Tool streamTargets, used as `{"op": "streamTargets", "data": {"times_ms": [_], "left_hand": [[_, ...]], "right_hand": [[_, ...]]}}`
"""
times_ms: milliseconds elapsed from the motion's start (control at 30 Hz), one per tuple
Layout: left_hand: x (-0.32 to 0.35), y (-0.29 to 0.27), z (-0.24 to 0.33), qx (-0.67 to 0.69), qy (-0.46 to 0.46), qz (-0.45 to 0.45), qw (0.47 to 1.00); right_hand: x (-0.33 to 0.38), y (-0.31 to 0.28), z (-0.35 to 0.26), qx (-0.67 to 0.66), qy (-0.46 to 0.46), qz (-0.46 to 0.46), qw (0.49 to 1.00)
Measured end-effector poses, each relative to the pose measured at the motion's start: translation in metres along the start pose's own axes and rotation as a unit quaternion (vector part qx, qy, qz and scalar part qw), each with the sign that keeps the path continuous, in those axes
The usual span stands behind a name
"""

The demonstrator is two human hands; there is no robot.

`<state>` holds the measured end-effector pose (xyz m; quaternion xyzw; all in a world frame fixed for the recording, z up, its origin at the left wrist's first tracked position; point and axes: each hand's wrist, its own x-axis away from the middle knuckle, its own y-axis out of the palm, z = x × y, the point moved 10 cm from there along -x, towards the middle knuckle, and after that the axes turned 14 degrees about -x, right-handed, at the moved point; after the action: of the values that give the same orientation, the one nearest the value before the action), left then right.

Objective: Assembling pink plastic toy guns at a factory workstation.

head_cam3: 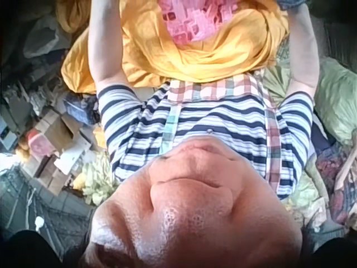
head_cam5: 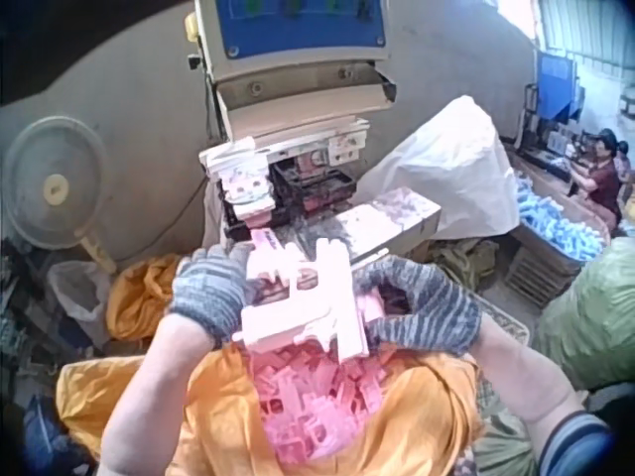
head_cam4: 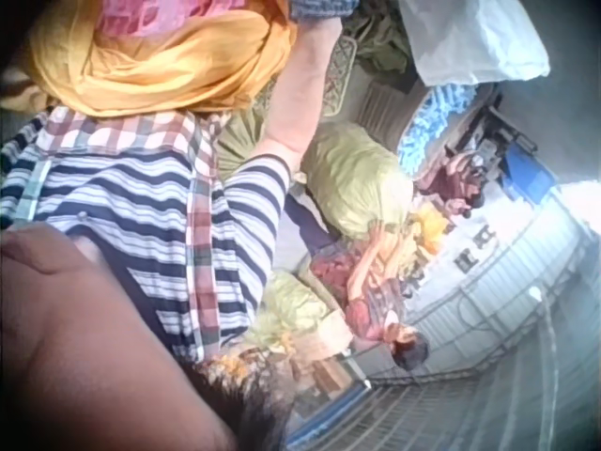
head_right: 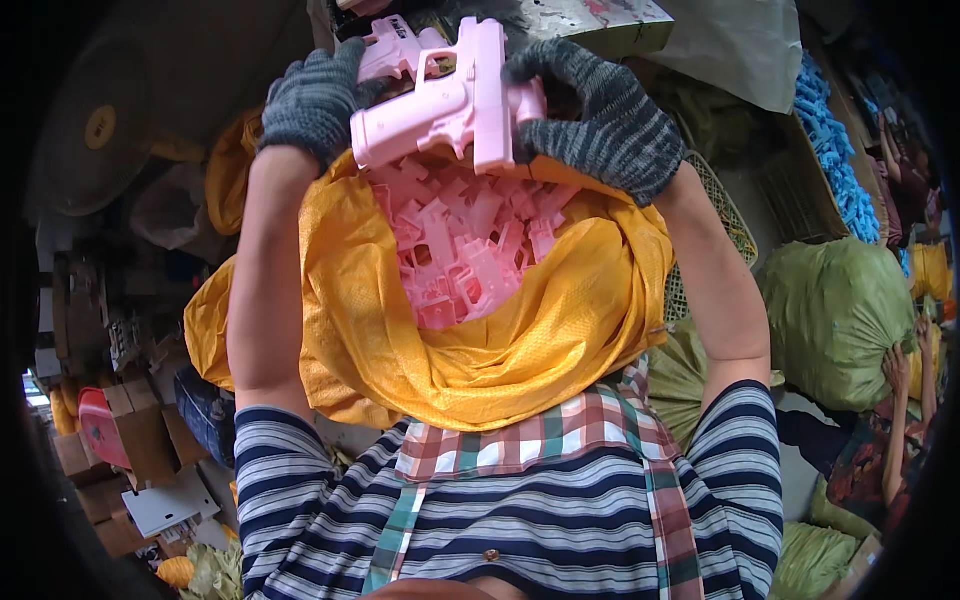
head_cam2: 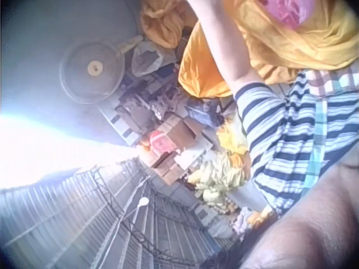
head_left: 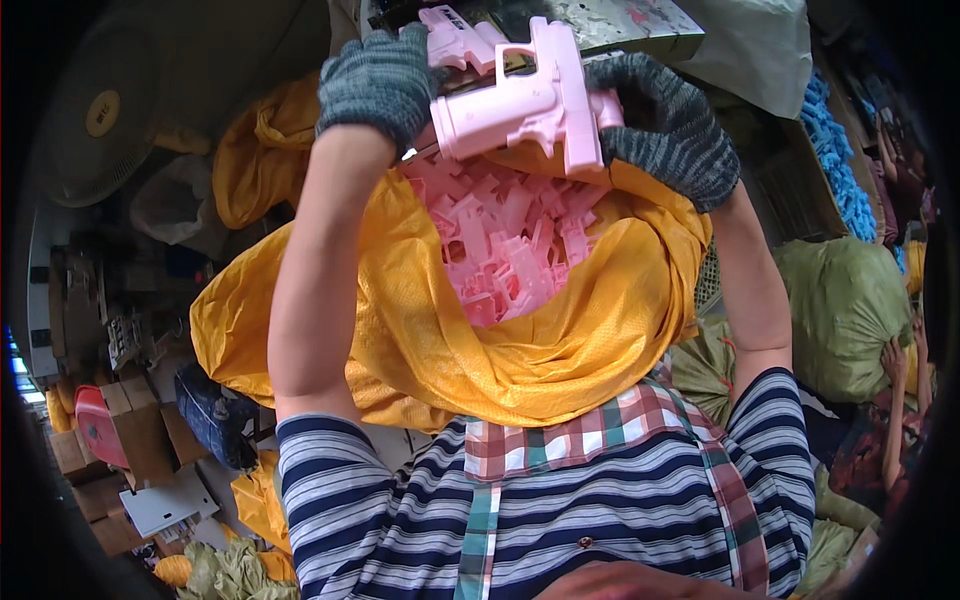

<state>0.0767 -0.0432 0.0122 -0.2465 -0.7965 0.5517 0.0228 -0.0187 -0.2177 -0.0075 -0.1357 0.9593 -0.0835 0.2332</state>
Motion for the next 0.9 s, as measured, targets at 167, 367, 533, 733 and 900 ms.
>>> {"op": "streamTargets", "data": {"times_ms": [167,367,533,733,900], "left_hand": [[0.066,0.009,-0.013,-0.003,-0.035,0.129,0.991],[0.191,0.025,-0.135,-0.14,-0.196,-0.025,0.97],[0.218,0.021,-0.13,-0.077,-0.205,-0.055,0.974],[0.177,-0.002,0.018,0.289,0.081,0.03,0.954],[0.22,0.052,0.127,0.272,0.348,-0.289,0.849]], "right_hand": [[-0.03,0.001,0.005,0.045,-0.013,-0.04,0.998],[-0.083,0.02,0.048,0.28,-0.154,-0.076,0.945],[-0.098,0.034,0.016,0.213,-0.147,-0.092,0.962],[-0.015,0.102,0.058,0.085,0.06,-0.26,0.96],[0.087,0.176,0.137,0.198,0.117,-0.405,0.885]]}}
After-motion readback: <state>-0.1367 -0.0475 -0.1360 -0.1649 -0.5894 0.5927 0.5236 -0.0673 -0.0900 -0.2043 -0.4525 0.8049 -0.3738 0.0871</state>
